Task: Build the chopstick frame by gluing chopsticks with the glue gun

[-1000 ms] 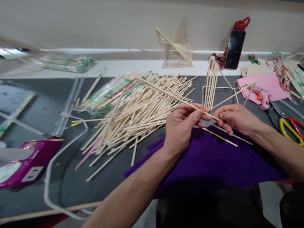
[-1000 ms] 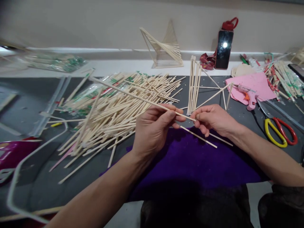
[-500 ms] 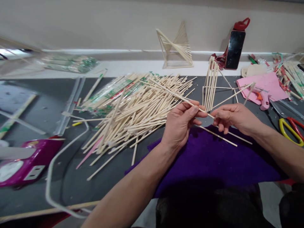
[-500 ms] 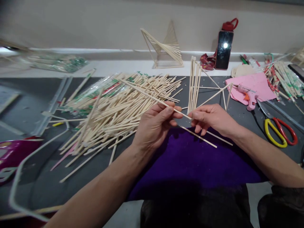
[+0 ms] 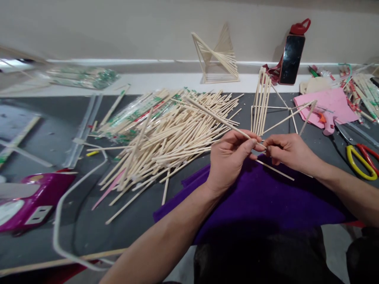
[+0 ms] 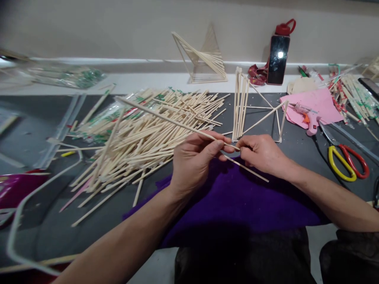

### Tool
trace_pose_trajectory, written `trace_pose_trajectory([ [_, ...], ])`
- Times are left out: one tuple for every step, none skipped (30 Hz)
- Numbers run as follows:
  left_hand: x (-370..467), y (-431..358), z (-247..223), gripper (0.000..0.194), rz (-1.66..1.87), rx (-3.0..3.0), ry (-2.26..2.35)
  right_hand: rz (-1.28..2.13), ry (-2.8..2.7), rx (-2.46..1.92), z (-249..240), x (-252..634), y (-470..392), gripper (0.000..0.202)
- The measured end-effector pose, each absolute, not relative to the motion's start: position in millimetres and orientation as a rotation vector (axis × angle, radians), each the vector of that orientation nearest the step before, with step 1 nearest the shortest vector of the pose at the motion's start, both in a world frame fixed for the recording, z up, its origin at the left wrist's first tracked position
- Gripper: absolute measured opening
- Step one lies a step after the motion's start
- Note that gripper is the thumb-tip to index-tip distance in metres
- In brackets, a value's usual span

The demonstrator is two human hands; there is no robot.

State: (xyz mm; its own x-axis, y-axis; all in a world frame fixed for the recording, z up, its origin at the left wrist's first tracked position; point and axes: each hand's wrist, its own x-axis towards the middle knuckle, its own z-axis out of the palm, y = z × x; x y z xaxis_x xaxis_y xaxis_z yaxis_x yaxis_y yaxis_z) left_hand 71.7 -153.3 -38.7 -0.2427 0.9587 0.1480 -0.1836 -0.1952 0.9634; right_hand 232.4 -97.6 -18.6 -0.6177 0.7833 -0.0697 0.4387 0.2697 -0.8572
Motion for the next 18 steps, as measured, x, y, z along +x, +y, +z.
trace_pose_trajectory([
  [72.5, -154.3, -38.6, 0.008, 1.604, 1.082, 1.138, 1.294, -2.161, -1.115, -18.1, 232.3, -97.4, 0.022],
  [73.2, -155.3, -38.5, 0.006, 1.611, 1.108, 1.15, 1.312, -2.143, -1.113, -17.6, 232.1, -97.0, 0.022],
  [73.9, -156.3, -38.2, 0.005, 1.618, 1.136, 1.16, 1.337, -2.124, -1.107, -17.1, 231.8, -96.5, 0.022],
  [74.6, -157.4, -37.9, 0.003, 1.622, 1.164, 1.169, 1.366, -2.102, -1.1, -16.8, 231.5, -95.9, 0.022],
  [75.3, -158.6, -37.4, 0.002, 1.625, 1.192, 1.175, 1.392, -2.078, -1.096, -16.7, 231.1, -95.4, 0.021],
  [76.0, -159.9, -36.8, 0.002, 1.622, 1.217, 1.177, 1.414, -2.053, -1.095, -16.9, 230.8, -94.8, 0.02],
  [76.6, -161.1, -36.2, 0.001, 1.62, 1.237, 1.173, 1.435, -2.028, -1.096, -17.3, 230.6, -94.3, 0.019],
  [77.1, -162.2, -35.6, 0.002, 1.618, 1.251, 1.164, 1.461, -2.003, -1.097, -18.0, 230.5, -93.7, 0.018],
  [77.3, -163.0, -35.2, 0.002, 1.617, 1.258, 1.15, 1.499, -1.971, -1.094, -18.8, 230.5, -93.1, 0.017],
  [77.1, -163.4, -35.0, 0.002, 1.618, 1.256, 1.134, 1.551, -1.931, -1.087, -19.8, 230.7, -92.5, 0.015],
  [76.5, -163.2, -35.0, 0.003, 1.622, 1.243, 1.12, 1.616, -1.882, -1.076, -20.8, 231.0, -91.9, 0.014],
  [75.5, -162.4, -35.1, 0.004, 1.627, 1.219, 1.106, 1.688, -1.827, -1.062, -21.9, 231.4, -91.2, 0.012],
  [74.2, -161.0, -35.3, 0.006, 1.63, 1.183, 1.093, 1.758, -1.77, -1.048, -23.0, 231.9, -90.4, 0.01],
  [72.7, -159.3, -35.7, 0.008, 1.627, 1.141, 1.08, 1.82, -1.717, -1.036, -24.1, 232.4, -89.5, 0.009],
  [71.0, -157.2, -35.9, 0.011, 1.621, 1.094, 1.062, 1.871, -1.67, -1.028, -25.1, 232.9, -88.5, 0.009],
  [69.3, -155.0, -36.2, 0.013, 1.609, 1.05, 1.041, 1.912, -1.634, -1.021, -26.1, 233.6, -87.3, 0.008],
  [67.8, -153.0, -36.3, 0.015, 1.596, 1.012, 1.021, 1.947, -1.606, -1.016, -26.8, 234.2, -86.1, 0.007],
  [66.4, -151.1, -36.3, 0.016, 1.582, 0.98, 1.006, 1.977, -1.585, -1.01, -27.3, 235.0, -84.8, 0.006],
])
